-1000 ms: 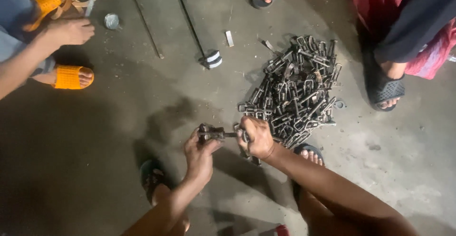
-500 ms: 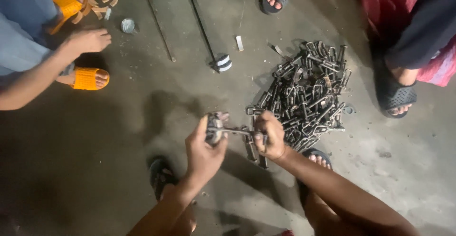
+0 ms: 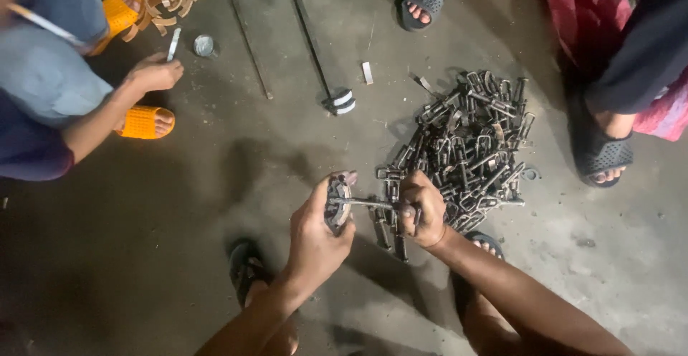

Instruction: Assembling metal U-bolts with brackets and tightening them using a small hand tool while sitting on a workshop floor.

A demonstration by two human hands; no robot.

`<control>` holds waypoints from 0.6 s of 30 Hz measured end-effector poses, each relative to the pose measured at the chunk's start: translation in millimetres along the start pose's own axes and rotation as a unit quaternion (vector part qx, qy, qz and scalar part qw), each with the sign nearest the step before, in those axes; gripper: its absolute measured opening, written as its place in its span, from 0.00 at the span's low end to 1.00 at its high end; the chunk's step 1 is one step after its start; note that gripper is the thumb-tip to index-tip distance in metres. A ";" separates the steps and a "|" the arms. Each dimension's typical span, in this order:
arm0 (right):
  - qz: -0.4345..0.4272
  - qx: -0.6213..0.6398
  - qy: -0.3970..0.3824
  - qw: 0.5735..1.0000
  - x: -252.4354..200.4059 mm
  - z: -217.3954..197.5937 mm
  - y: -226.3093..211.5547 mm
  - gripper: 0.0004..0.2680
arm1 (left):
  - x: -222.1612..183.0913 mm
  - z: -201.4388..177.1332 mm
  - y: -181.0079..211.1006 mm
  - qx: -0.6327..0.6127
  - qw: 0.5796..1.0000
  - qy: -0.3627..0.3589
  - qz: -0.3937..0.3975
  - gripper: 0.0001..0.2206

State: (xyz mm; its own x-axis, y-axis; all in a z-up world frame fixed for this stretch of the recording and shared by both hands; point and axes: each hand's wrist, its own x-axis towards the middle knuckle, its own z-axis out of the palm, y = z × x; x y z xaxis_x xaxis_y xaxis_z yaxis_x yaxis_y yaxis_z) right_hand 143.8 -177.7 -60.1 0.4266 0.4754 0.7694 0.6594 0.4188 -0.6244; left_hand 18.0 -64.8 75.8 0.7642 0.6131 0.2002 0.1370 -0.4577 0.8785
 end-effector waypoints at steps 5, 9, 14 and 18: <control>-0.021 -0.003 -0.010 1.000 -11.5 -1.8 11.5 0.11 | 1.5 -1.8 -9.2 0.009 1.000 -0.011 -0.009 0.25; -0.038 -0.020 -0.034 0.998 -5.4 0.2 6.1 0.12 | 4.1 -7.6 -13.5 -0.062 0.979 -0.065 -0.185 0.27; -0.051 -0.033 -0.062 0.996 -2.2 1.1 3.9 0.12 | 6.6 7.3 -17.2 -0.084 0.950 -0.030 -0.299 0.16; -0.062 -0.034 -0.068 0.995 -18.0 0.1 18.5 0.12 | -2.1 8.3 -30.0 -0.153 0.935 -0.049 -0.317 0.14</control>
State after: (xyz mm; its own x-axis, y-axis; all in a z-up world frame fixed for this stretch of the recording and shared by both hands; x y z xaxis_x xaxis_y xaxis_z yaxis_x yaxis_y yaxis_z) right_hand 148.3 -178.4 -85.5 0.2552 0.5258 0.8115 0.7440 0.4293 -0.5121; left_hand 17.6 -57.7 45.4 0.6468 0.6302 -0.4296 0.4060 0.1923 0.8934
